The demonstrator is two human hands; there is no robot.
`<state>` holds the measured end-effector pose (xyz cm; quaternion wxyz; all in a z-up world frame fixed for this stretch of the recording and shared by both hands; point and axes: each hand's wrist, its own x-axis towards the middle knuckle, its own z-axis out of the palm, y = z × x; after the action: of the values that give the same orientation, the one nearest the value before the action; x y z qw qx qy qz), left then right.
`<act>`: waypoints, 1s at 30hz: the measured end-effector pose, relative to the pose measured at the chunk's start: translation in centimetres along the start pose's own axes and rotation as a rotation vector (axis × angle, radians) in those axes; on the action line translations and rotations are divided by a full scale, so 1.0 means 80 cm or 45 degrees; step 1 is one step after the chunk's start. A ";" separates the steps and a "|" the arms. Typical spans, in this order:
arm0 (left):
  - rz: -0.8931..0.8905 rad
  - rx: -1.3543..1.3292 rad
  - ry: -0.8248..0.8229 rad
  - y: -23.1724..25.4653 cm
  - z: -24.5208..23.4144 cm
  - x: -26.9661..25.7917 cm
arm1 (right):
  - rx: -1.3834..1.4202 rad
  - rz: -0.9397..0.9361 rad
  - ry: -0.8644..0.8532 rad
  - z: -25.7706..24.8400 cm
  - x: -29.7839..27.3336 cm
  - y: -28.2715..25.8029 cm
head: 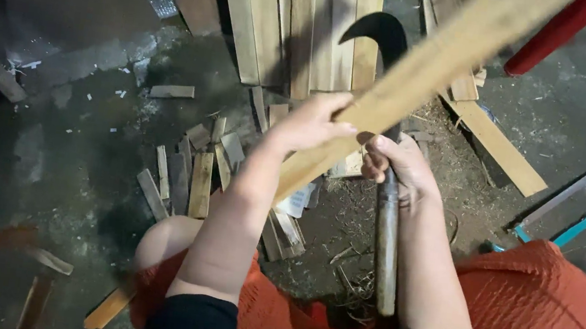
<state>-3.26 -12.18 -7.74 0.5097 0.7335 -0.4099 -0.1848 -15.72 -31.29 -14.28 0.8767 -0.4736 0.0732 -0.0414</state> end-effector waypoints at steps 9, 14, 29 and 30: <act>-0.045 0.518 0.251 0.058 0.022 -0.007 | 0.297 0.082 -0.043 -0.048 0.035 0.053; -0.191 0.435 -0.615 0.112 0.054 -0.058 | 0.467 0.079 0.064 -0.066 0.035 0.042; 0.297 -1.213 0.918 0.021 -0.025 -0.038 | 1.166 0.180 -0.303 -0.067 0.043 0.077; 0.316 -1.212 1.047 0.024 -0.037 -0.035 | 1.003 0.231 -0.179 -0.049 0.041 0.073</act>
<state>-3.69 -8.48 -5.25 0.9128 0.3850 -0.1358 0.0101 -13.10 -31.80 -21.56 0.9940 -0.0952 0.0332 0.0436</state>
